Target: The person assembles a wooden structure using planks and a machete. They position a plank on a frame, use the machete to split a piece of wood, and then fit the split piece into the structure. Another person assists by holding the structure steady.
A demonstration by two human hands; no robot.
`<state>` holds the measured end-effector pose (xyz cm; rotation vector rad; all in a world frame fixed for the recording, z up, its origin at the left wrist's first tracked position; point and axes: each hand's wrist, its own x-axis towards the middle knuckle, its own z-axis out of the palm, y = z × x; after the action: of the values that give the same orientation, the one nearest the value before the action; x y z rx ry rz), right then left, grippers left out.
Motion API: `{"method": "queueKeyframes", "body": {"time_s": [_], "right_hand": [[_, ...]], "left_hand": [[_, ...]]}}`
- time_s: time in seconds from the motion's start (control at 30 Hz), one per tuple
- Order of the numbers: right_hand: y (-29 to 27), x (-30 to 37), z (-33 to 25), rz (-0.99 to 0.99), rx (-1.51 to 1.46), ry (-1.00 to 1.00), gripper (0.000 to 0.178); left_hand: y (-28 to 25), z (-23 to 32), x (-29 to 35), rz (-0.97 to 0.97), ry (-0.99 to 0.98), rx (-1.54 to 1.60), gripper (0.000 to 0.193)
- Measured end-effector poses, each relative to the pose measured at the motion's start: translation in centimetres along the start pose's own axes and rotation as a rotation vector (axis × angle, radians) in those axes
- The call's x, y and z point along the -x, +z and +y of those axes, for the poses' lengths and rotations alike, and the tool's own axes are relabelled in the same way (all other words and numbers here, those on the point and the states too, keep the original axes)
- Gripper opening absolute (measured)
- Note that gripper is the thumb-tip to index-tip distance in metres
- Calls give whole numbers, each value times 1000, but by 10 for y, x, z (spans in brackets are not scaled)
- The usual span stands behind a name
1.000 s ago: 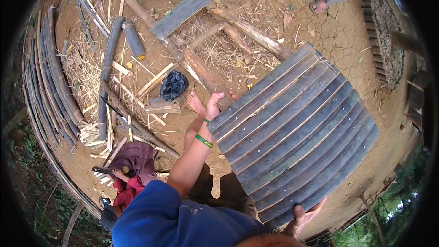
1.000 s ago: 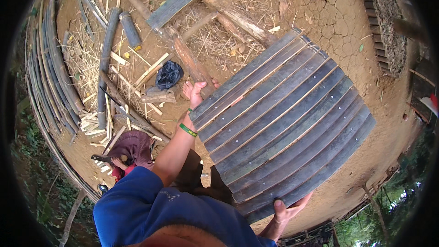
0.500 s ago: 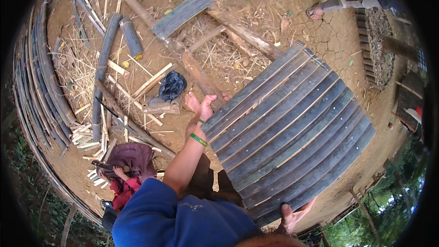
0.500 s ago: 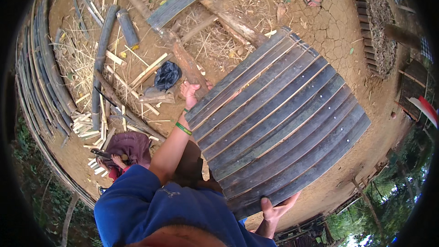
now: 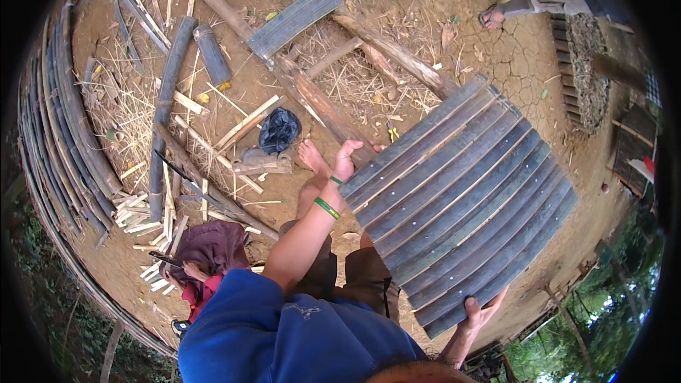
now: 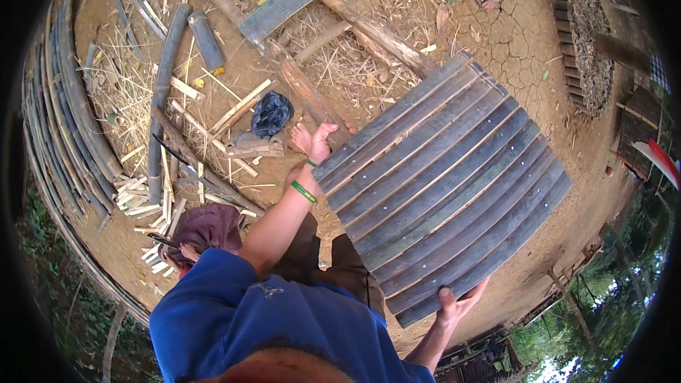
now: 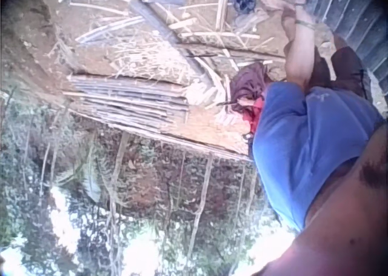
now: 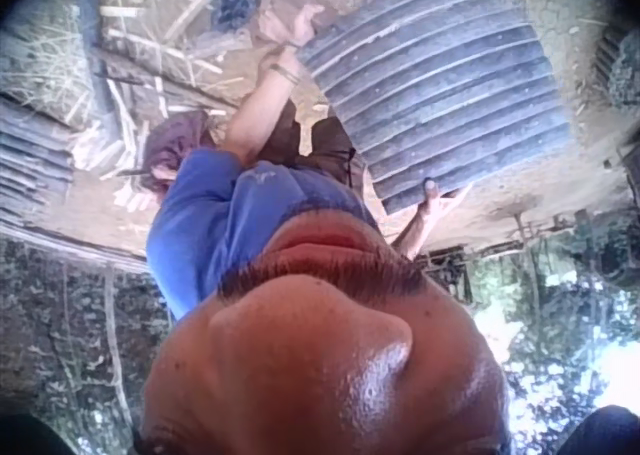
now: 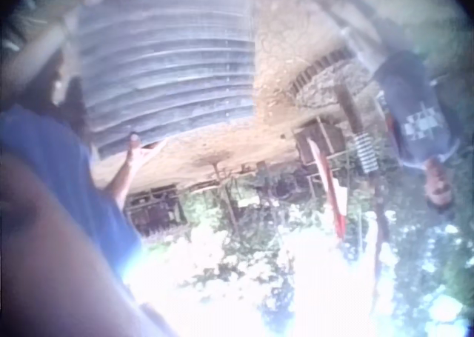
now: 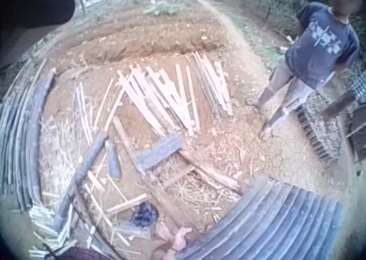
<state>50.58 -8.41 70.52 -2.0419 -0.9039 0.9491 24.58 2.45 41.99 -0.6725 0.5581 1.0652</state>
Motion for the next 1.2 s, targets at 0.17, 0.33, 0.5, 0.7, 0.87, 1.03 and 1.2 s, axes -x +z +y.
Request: {"method": "queueKeyframes", "body": {"time_s": [0.17, 0.33, 0.5, 0.7, 0.87, 1.03, 1.2], "right_hand": [[4, 2, 3, 6, -114, 68, 107], [-9, 16, 20, -88, -12, 94, 103], [-10, 30, 33, -144, -32, 124, 101], [-2, 41, 25, -194, -5, 146, 103], [-16, 25, 39, -253, 25, 177, 96], [-23, 4, 75, -196, -270, 419, 77], [-27, -2, 77, -337, 17, 293, 54]], "left_hand": [[-3, 0, -6, 44, 3, -114, 28], [-46, -9, -19, 88, 69, -82, 31], [-65, -2, -25, 62, 101, -169, 32], [-47, 7, -6, 186, 252, -476, 33], [-37, 13, -2, 259, 40, -459, 36], [-48, 9, -7, 150, -20, -555, 45], [-78, 8, -23, 167, -82, -550, 41]]}}
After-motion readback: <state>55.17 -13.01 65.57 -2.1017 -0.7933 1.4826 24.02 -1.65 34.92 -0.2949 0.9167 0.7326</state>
